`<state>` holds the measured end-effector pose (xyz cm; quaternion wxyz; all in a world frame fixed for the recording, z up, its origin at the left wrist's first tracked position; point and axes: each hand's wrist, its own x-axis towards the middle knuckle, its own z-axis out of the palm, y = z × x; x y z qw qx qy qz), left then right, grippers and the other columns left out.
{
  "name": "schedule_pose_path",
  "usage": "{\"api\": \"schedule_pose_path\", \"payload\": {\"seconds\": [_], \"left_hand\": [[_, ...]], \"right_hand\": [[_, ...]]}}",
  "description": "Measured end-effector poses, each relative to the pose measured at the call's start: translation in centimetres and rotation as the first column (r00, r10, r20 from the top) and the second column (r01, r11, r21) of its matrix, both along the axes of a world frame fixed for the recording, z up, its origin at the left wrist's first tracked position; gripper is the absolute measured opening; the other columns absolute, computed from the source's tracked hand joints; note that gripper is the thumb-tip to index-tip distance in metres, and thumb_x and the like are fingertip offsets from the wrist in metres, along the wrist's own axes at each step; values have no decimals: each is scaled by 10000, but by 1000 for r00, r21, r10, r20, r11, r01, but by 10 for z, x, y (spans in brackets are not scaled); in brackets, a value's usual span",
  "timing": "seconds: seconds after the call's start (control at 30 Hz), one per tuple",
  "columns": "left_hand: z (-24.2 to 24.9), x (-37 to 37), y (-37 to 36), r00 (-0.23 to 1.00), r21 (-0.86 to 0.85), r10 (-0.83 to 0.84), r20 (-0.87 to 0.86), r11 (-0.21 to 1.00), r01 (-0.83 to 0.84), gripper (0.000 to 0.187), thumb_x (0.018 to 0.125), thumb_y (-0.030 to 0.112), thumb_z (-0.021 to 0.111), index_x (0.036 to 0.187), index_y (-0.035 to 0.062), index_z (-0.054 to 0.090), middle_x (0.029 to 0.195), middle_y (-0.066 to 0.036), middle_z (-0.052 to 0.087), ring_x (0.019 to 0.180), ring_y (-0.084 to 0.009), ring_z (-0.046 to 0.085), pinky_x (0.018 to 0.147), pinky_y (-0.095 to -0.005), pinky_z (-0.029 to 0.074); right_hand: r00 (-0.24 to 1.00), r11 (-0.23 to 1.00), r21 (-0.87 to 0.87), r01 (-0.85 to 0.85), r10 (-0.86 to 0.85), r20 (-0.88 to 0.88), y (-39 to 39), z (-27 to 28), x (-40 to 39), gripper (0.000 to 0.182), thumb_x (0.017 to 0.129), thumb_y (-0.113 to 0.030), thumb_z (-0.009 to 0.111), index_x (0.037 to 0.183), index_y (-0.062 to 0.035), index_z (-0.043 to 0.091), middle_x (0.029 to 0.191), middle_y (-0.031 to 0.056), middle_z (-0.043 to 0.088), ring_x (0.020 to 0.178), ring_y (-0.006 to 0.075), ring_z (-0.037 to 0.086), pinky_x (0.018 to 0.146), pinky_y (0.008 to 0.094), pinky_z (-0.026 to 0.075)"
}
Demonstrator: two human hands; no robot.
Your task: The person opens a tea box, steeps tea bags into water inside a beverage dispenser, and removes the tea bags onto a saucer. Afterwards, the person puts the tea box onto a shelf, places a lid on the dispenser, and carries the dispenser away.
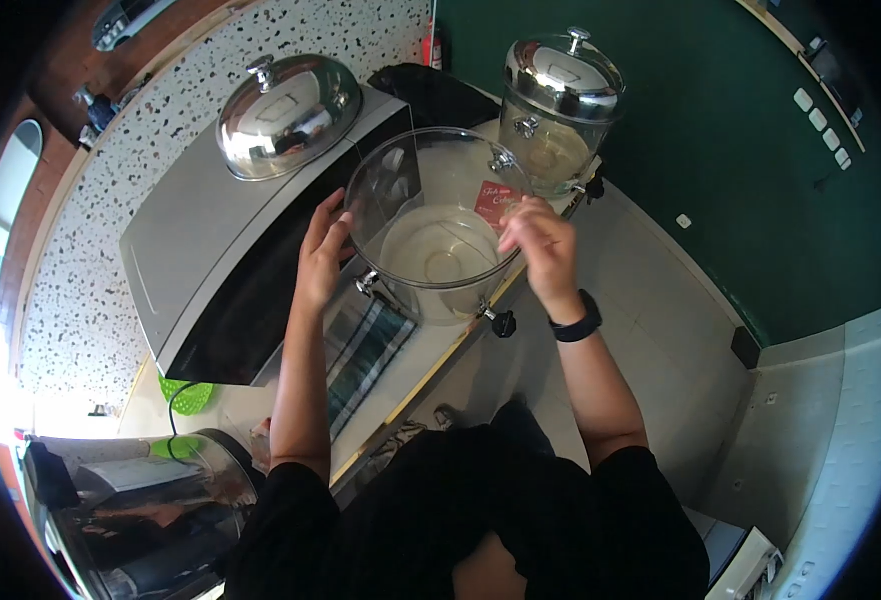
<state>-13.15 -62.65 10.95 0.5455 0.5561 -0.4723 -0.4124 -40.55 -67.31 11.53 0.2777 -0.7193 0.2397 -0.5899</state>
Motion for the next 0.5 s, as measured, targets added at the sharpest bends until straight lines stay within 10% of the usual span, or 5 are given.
{"api": "schedule_pose_path", "payload": {"seconds": [0.17,0.33,0.5], "left_hand": [[-18,-5,33,994,-30,88,-59,995,-90,507,932,324,455,1354,45,412,1257,-142,554,1100,-250,562,930,-376,432],[-46,-22,77,933,59,321,162,941,-334,387,927,273,496,1207,11,552,1090,-125,636,929,-179,591,826,-309,446],[-65,-65,127,918,409,291,271,828,-383,330,937,260,477,1083,-6,607,832,-70,676,754,-149,609,749,-275,452]], "right_hand": [[976,969,246,1,-54,210,-38,-1,-53,117,880,-90,546,871,-12,633,947,89,621,880,183,598,849,311,439],[942,928,303,218,-118,-315,-117,-94,-96,216,800,-102,675,996,-42,605,957,108,601,913,214,588,804,314,460],[822,983,181,-1,104,-560,-143,-110,-86,379,725,-204,756,1036,-65,591,988,113,578,949,262,562,814,358,457]]}}
